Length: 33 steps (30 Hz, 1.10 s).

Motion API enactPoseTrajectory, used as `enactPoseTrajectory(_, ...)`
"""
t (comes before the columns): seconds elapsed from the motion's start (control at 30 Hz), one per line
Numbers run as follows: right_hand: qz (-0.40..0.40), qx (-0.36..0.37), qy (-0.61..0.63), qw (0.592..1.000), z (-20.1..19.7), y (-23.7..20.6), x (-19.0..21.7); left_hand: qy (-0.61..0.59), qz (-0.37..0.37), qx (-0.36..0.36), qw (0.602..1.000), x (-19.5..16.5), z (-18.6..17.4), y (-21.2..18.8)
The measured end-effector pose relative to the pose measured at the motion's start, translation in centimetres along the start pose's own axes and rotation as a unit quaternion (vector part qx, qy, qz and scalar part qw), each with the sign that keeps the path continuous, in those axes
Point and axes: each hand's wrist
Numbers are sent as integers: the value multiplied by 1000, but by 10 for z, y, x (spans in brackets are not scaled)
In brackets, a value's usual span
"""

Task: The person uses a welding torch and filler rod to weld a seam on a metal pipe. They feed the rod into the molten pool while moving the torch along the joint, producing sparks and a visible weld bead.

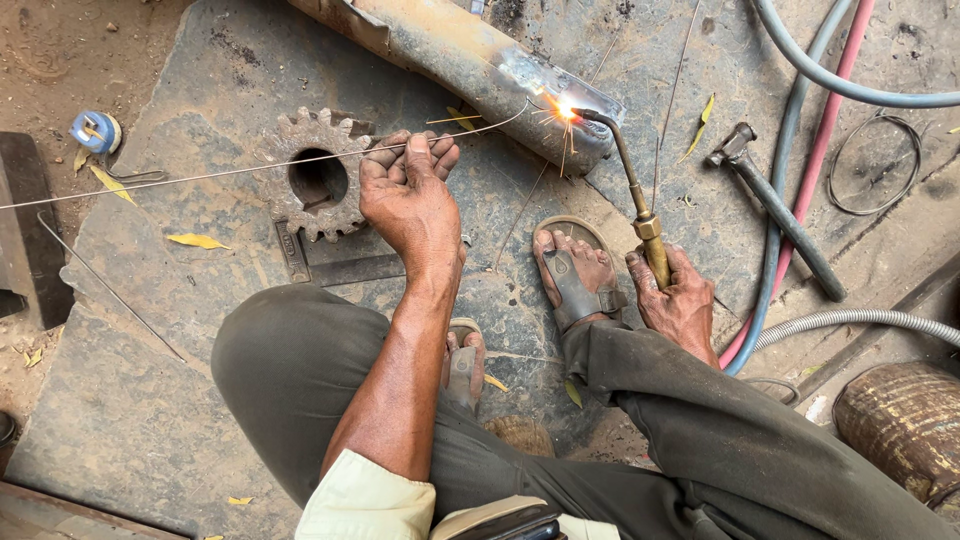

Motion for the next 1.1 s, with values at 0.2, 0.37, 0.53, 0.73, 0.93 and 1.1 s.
enactPoseTrajectory(0.2,0,13,-24,1000,0,1,-1,3,-2,-3,1000,-2,1,0)
enactPoseTrajectory(0.37,12,9,-14,1000,1,1,0,15,-3,-5,1000,-2,1,1)
enactPoseTrajectory(0.53,-9,5,-3,1000,1,1,0,6,-4,-6,1000,-1,1,0)
enactPoseTrajectory(0.73,7,12,-14,1000,0,1,0,0,-4,-5,1000,0,0,1)
enactPoseTrajectory(0.93,-6,10,-21,1000,0,1,2,-15,-10,-9,1000,1,1,2)
enactPoseTrajectory(1.1,17,6,-3,1000,1,0,2,-6,-11,-8,1000,2,-1,2)
Point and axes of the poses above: each hand's wrist, its own y-axis towards the middle knuckle, its own z-axis out of the palm, x = y × z, and after that the axes turned 1 degree about -z, right-handed
